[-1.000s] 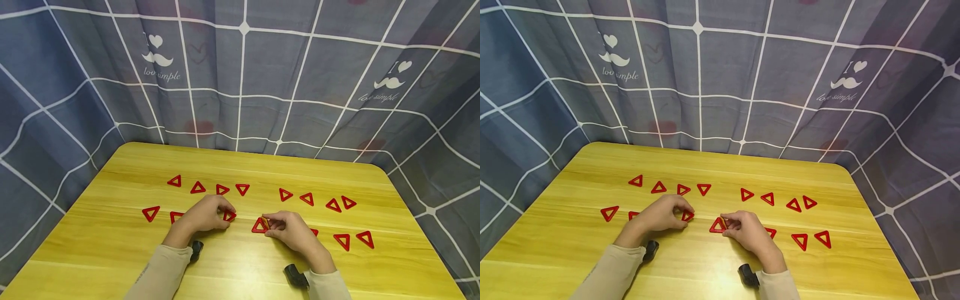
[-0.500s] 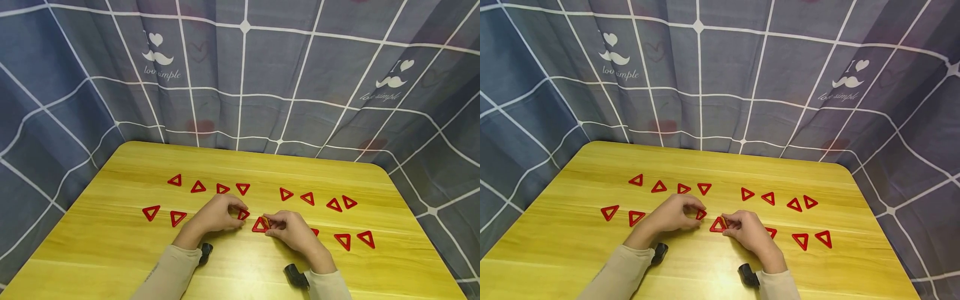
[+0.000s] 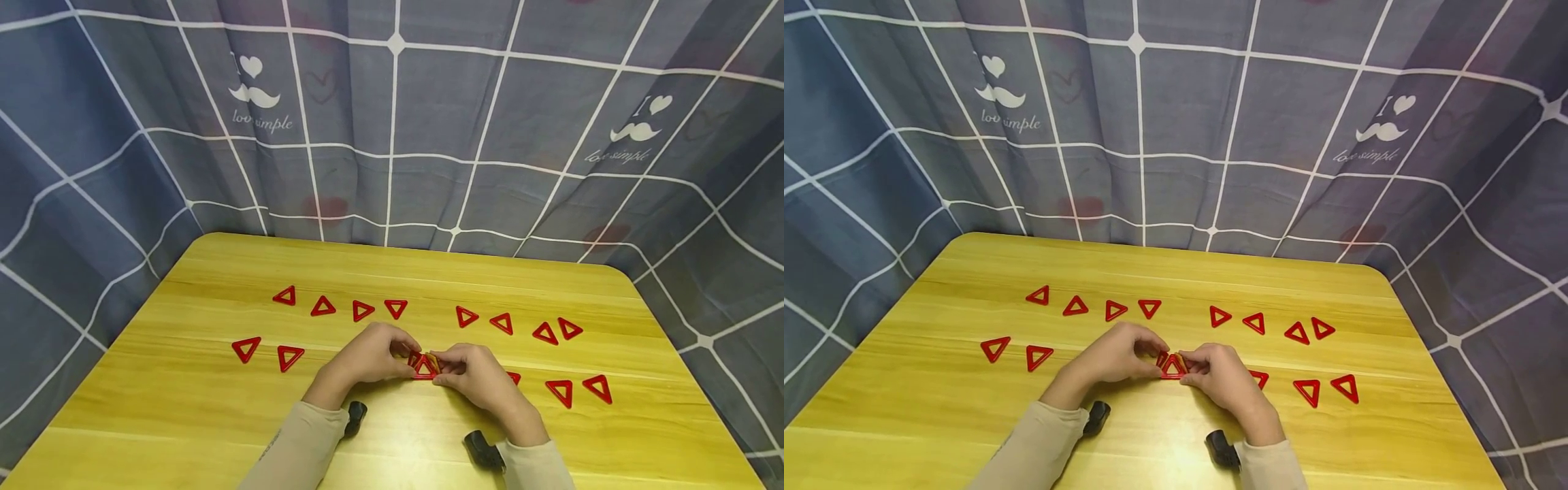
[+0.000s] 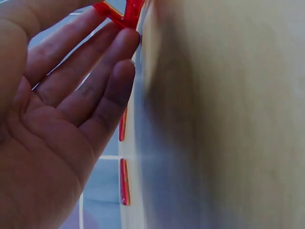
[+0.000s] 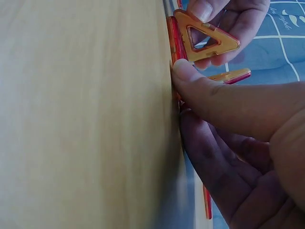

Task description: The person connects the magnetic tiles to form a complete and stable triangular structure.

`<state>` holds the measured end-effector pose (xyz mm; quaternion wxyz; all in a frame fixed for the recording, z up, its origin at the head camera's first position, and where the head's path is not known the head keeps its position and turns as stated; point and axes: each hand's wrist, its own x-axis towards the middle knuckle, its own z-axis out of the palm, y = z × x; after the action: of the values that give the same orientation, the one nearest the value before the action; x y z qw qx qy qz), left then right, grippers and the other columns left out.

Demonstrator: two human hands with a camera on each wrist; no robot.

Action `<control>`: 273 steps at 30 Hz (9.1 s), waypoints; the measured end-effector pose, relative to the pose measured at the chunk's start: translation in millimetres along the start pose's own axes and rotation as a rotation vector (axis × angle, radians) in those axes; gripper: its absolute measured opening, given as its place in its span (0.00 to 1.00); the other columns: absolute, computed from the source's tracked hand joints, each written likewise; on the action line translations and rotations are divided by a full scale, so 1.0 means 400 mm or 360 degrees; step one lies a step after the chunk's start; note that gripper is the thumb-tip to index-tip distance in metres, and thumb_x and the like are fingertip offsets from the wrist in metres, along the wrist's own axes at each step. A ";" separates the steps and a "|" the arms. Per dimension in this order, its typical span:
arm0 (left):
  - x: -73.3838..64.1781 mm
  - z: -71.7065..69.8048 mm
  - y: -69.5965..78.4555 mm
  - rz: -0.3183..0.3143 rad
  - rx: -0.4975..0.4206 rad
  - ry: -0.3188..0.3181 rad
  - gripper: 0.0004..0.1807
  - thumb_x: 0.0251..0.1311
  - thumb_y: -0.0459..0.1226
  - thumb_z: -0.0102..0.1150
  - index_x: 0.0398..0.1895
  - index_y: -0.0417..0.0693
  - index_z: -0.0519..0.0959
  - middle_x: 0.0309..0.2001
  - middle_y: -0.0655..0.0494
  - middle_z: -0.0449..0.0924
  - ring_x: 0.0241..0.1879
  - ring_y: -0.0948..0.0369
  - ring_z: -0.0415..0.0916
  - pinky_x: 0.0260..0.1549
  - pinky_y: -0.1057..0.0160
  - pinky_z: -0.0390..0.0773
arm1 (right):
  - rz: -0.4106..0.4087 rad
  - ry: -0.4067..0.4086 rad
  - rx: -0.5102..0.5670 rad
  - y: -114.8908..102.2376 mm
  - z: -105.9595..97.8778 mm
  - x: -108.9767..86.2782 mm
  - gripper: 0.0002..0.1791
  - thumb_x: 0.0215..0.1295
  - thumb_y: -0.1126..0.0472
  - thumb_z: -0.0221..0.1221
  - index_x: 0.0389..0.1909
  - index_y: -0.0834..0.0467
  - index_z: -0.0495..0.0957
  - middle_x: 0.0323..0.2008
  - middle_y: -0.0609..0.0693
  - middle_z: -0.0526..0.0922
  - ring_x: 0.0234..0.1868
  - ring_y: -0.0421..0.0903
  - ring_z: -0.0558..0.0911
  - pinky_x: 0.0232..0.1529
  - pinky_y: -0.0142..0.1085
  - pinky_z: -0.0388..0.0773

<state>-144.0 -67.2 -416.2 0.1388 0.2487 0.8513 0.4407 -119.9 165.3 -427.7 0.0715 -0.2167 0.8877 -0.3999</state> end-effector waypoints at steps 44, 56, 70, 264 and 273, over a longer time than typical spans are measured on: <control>0.000 0.007 0.010 0.0021 0.0169 -0.0088 0.24 0.47 0.34 0.80 0.51 0.43 0.84 0.36 0.59 0.78 0.37 0.61 0.76 0.38 0.67 0.76 | -0.0067 0.0125 -0.0186 -0.006 0.006 0.003 0.05 0.62 0.63 0.70 0.37 0.52 0.89 0.34 0.38 0.85 0.37 0.35 0.81 0.41 0.35 0.80; 0.000 0.011 0.007 0.0028 0.0206 -0.0114 0.29 0.45 0.38 0.83 0.54 0.44 0.84 0.35 0.59 0.76 0.35 0.61 0.73 0.36 0.66 0.75 | -0.0044 0.0113 -0.0220 -0.014 0.007 0.003 0.03 0.66 0.61 0.67 0.38 0.52 0.89 0.35 0.39 0.83 0.38 0.38 0.81 0.42 0.37 0.79; -0.002 0.012 0.008 0.0032 0.0264 -0.0151 0.26 0.52 0.38 0.78 0.55 0.46 0.83 0.38 0.60 0.78 0.36 0.63 0.74 0.38 0.65 0.75 | -0.0001 0.0050 -0.0023 -0.002 -0.015 -0.002 0.18 0.59 0.67 0.71 0.50 0.62 0.84 0.36 0.47 0.81 0.35 0.40 0.80 0.37 0.33 0.80; -0.294 -0.276 -0.158 -0.0220 0.0663 0.0255 0.21 0.41 0.41 0.81 0.41 0.49 0.85 0.39 0.61 0.78 0.42 0.56 0.74 0.48 0.49 0.73 | 0.0245 0.0061 0.0030 0.046 -0.112 -0.050 0.17 0.59 0.63 0.72 0.50 0.58 0.85 0.41 0.49 0.85 0.41 0.46 0.85 0.43 0.38 0.82; -0.236 -0.232 -0.114 -0.0142 0.0469 0.0209 0.23 0.46 0.38 0.80 0.48 0.44 0.85 0.46 0.57 0.81 0.43 0.57 0.76 0.47 0.52 0.78 | 0.0237 0.0053 0.0030 0.049 -0.113 -0.051 0.16 0.60 0.63 0.72 0.50 0.56 0.85 0.42 0.49 0.85 0.41 0.46 0.85 0.43 0.38 0.82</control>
<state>-120.9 -204.1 -398.7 0.0644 0.1989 0.9241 0.3197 -121.7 216.3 -412.9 0.0884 -0.1427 0.8987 -0.4053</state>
